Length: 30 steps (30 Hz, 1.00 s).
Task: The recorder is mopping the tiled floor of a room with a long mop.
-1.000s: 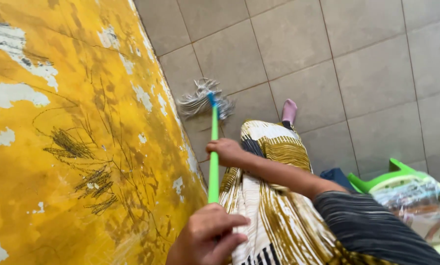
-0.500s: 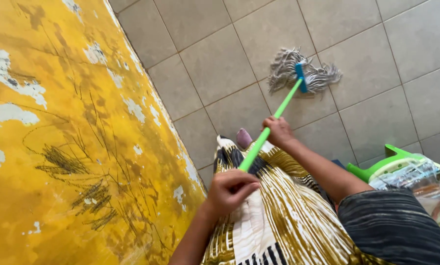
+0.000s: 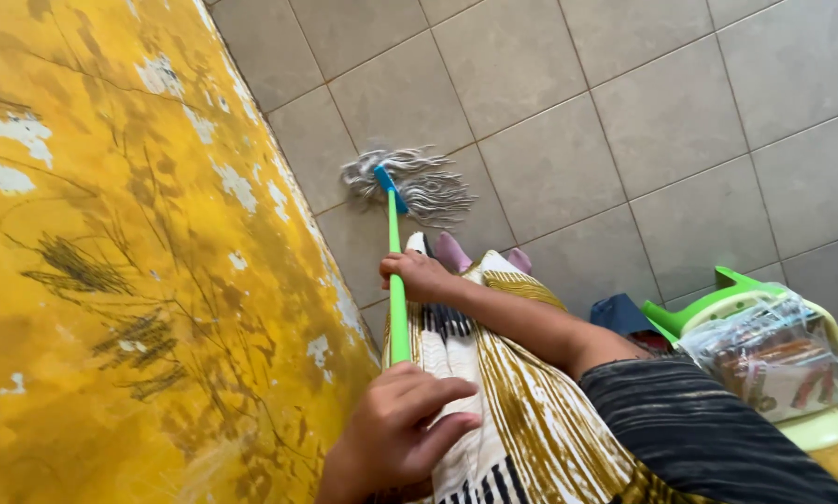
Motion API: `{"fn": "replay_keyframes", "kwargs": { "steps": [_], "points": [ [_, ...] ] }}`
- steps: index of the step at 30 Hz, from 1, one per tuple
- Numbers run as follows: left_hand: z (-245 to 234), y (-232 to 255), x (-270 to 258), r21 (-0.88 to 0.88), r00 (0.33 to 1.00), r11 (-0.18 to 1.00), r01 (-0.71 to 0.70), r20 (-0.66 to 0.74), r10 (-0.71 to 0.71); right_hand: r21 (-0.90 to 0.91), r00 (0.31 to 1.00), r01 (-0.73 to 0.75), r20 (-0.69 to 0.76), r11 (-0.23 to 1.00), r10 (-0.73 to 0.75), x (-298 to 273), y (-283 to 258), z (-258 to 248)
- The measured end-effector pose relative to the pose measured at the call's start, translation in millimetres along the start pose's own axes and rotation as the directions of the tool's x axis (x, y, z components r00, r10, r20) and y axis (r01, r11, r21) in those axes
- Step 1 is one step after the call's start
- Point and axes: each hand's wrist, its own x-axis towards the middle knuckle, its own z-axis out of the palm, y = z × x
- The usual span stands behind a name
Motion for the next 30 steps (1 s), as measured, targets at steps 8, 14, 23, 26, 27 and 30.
{"fn": "replay_keyframes", "kwargs": {
  "steps": [8,14,23,26,27,30],
  "points": [
    [61,11,1,-0.219,0.985,0.972,-0.088,0.126,0.117,-0.101,0.988,-0.077,-0.14,0.992,0.062,-107,41,-55],
    [139,-35,10,-0.334,0.968,0.939,-0.087,0.194,0.158,-0.221,0.922,-0.34,-0.269,0.914,0.278,-204,109,-102],
    [141,-49,-18,-0.201,0.999,0.979,-0.033,0.026,0.039,-0.234,0.886,-0.43,-0.297,0.872,0.357,-209,126,-76],
    [101,-24,-50,-0.155,1.0,0.988,-0.023,-0.003,0.023,-0.157,0.945,-0.25,-0.256,0.955,0.205,-184,91,-37],
    [86,-14,-61,-0.18,0.999,0.983,-0.029,-0.02,0.026,-0.118,0.963,-0.133,-0.25,0.984,0.101,-175,78,-22],
    [61,12,-88,-0.167,0.999,0.985,-0.041,0.011,0.044,-0.065,0.994,-0.012,-0.11,0.998,0.005,-142,22,16]
  ]
}}
